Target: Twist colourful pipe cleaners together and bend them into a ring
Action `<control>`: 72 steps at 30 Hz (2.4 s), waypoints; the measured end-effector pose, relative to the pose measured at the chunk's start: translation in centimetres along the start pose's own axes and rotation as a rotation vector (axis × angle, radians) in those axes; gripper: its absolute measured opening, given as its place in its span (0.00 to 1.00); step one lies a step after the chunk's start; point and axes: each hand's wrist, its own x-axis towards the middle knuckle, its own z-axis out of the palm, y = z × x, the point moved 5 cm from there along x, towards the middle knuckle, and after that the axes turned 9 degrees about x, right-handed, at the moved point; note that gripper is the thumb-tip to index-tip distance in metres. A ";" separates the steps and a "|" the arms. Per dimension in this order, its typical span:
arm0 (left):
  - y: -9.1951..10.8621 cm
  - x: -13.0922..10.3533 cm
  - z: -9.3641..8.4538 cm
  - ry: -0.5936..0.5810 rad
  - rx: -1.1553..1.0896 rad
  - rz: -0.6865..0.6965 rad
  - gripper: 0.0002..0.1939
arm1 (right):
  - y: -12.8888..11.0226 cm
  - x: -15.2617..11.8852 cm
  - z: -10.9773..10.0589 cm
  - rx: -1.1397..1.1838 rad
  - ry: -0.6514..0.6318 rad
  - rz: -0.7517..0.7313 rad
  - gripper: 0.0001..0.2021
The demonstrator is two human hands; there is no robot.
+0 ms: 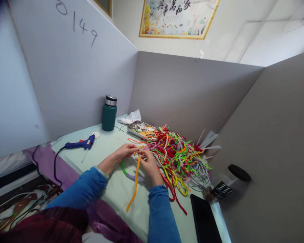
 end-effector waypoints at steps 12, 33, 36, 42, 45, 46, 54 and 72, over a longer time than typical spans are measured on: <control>-0.6 1.6 -1.0 0.215 0.402 0.276 0.18 | 0.3 -0.9 0.1 0.529 0.004 0.237 0.25; 0.0 0.7 -1.0 0.060 -0.383 0.022 0.15 | -2.0 -1.0 0.3 0.802 -0.105 0.158 0.26; -0.2 0.8 -0.8 0.027 -0.435 0.003 0.13 | -1.4 -0.9 0.2 0.725 -0.052 0.169 0.23; -0.7 0.8 -0.2 -0.062 -0.430 -0.053 0.11 | 0.0 -0.3 0.5 0.469 -0.027 0.112 0.14; -0.9 0.9 -0.2 -0.061 -0.429 -0.077 0.10 | 0.3 0.1 0.0 0.342 0.056 0.035 0.09; -0.9 0.9 -0.2 -0.062 -0.430 -0.083 0.10 | 0.4 0.2 -0.3 0.328 0.104 0.030 0.10; -0.1 -0.1 0.8 -0.206 -0.344 -0.103 0.13 | 2.0 0.0 -1.7 0.528 0.421 0.169 0.14; -0.3 -2.6 3.4 -0.599 0.100 -0.153 0.16 | 1.3 -0.3 -1.0 0.387 0.292 0.224 0.16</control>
